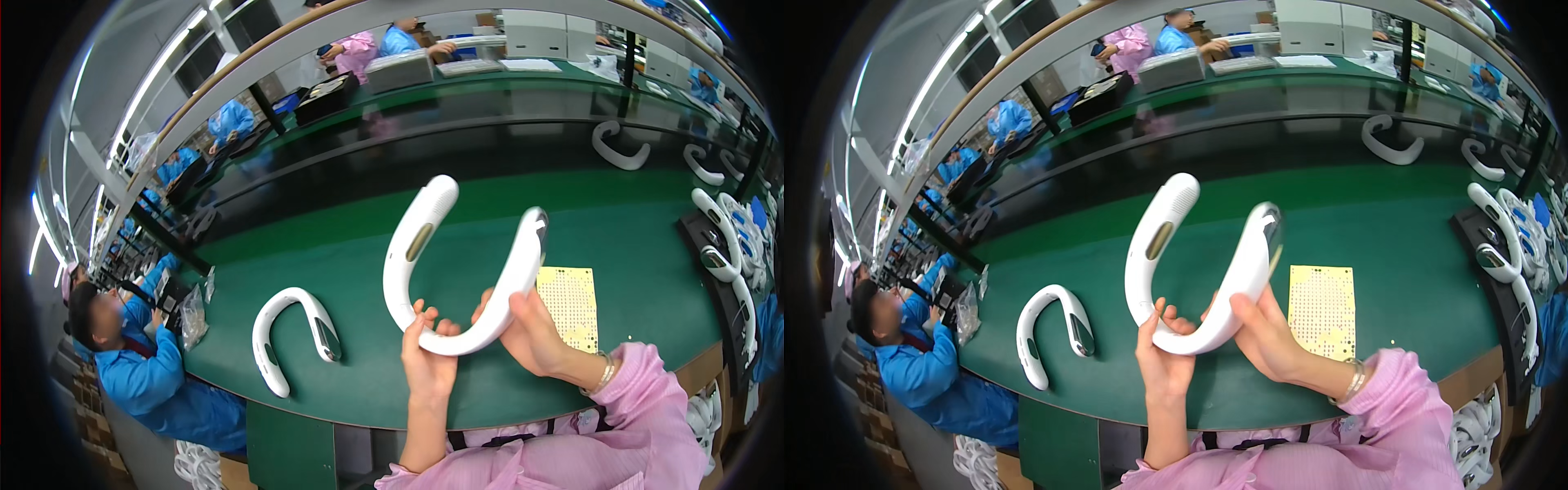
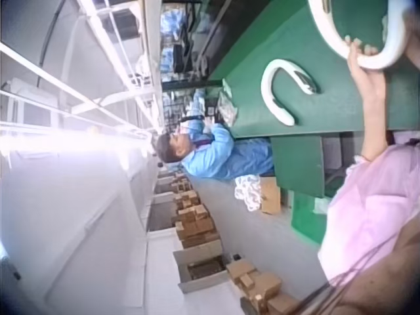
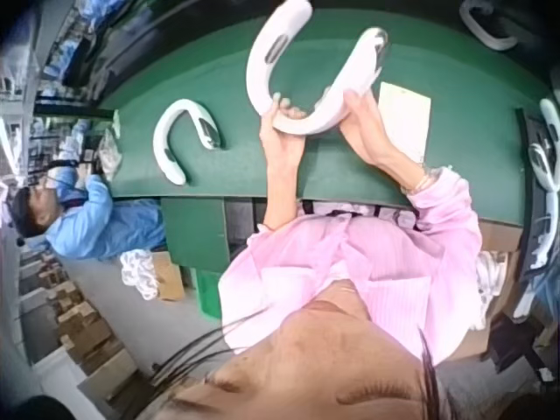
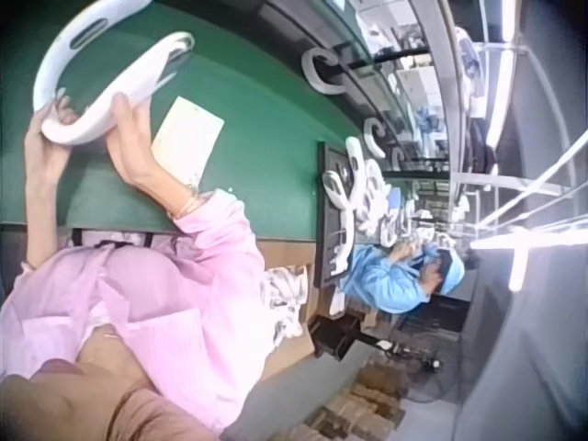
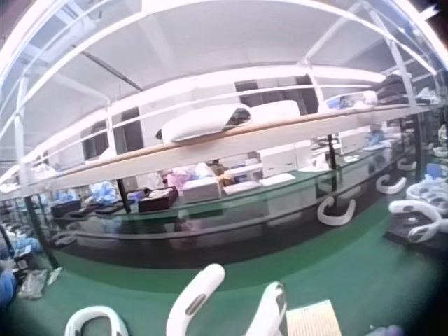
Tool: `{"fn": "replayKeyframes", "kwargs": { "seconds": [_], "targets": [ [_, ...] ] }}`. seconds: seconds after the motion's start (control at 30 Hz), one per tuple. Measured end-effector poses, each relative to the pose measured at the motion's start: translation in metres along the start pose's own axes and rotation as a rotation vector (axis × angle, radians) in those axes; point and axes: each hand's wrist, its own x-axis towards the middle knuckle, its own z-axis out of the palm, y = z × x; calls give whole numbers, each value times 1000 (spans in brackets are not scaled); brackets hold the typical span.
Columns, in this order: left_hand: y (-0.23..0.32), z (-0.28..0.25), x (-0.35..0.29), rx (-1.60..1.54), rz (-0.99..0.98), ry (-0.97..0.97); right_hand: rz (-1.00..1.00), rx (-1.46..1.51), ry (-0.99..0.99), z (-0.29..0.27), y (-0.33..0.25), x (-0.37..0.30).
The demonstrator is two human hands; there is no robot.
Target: Assembling electronic neck massagers by attaching components and inspecting the units on a factory production line.
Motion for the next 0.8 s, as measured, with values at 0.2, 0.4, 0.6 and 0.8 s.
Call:
{"fn": "replayKeyframes", "kwargs": {
  "seconds": [0.2,0.4,0.6,0.8],
  "targets": [
    [39,-14,0,83,-11,-146,306,418,-446,-51,-52,-12],
    [41,10,4,608,231,10,302,-1294,-605,-13,-70,-23],
    [20,26,-3,659,253,35,120,-1555,-538,-15,-43,-33],
    [9,9,-3,551,180,117,57,-1551,-497,-4,-13,-35]
  ]
}}
